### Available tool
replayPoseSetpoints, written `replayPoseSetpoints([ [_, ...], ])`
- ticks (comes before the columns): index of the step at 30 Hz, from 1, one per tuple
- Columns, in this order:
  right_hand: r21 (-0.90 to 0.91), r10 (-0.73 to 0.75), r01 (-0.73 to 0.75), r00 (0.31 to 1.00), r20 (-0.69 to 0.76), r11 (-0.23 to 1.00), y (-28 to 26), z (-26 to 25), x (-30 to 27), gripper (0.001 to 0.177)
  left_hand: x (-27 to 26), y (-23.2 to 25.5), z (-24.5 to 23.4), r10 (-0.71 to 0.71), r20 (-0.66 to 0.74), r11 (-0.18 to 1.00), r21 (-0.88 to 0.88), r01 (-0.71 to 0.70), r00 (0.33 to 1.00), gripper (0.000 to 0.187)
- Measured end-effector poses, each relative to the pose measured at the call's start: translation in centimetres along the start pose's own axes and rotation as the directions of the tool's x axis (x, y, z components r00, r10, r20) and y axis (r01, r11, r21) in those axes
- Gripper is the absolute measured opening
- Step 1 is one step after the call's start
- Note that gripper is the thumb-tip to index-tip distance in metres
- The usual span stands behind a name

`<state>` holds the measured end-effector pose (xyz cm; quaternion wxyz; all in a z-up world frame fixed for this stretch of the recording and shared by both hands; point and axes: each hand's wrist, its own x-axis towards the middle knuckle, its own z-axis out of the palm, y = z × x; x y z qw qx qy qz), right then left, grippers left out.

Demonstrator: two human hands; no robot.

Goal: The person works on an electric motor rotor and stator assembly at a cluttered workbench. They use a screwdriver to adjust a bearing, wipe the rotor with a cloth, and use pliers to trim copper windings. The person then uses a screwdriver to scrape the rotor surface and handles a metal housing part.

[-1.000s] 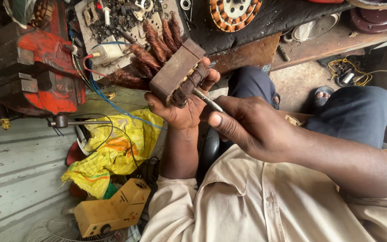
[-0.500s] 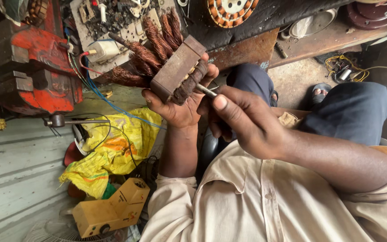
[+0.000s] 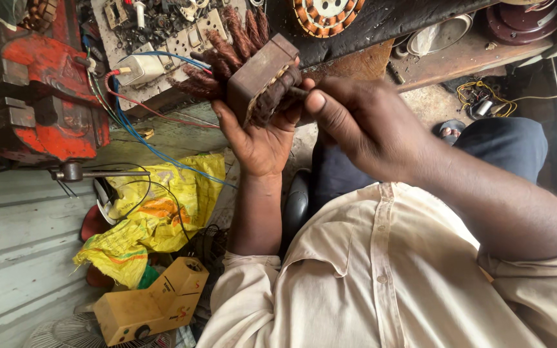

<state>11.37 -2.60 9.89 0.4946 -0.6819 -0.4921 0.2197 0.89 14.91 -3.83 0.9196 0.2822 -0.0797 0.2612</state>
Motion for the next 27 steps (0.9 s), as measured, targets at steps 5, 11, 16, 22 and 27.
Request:
replayPoseSetpoints([
  [5, 0.014, 0.002, -0.001, 0.998, -0.058, 1.0, 1.6, 0.2, 0.0, 0.04, 0.4, -0.1, 0.6, 0.007, -0.019, 0.999, -0.053, -0.008, 1.0, 0.084],
  [11, -0.158, -0.21, 0.161, 0.906, -0.368, 0.974, 4.0, 3.5, -2.9, 0.03, 1.2, 0.1, 0.6, 0.038, -0.093, 0.998, -0.039, -0.042, 0.995, 0.088],
  [16, -0.551, -0.391, 0.31, 0.92, -0.033, 0.775, 7.0, 5.1, -2.4, 0.057, 0.6, -0.3, 0.7, 0.049, -0.089, 0.998, -0.032, -0.052, 0.995, 0.084],
  [22, -0.708, -0.432, 0.375, 0.895, 0.11, 0.599, 6.6, 3.8, 1.6, 0.062, 0.0, -0.6, 1.5, 0.09, -0.12, 0.991, 0.11, -0.077, 0.989, 0.081],
  [27, -0.759, -0.416, 0.368, 0.899, 0.141, 0.538, 5.5, 3.0, 1.3, 0.058, 0.3, -0.5, 1.6, 0.122, -0.124, 0.988, -0.081, -0.133, 0.985, 0.074],
])
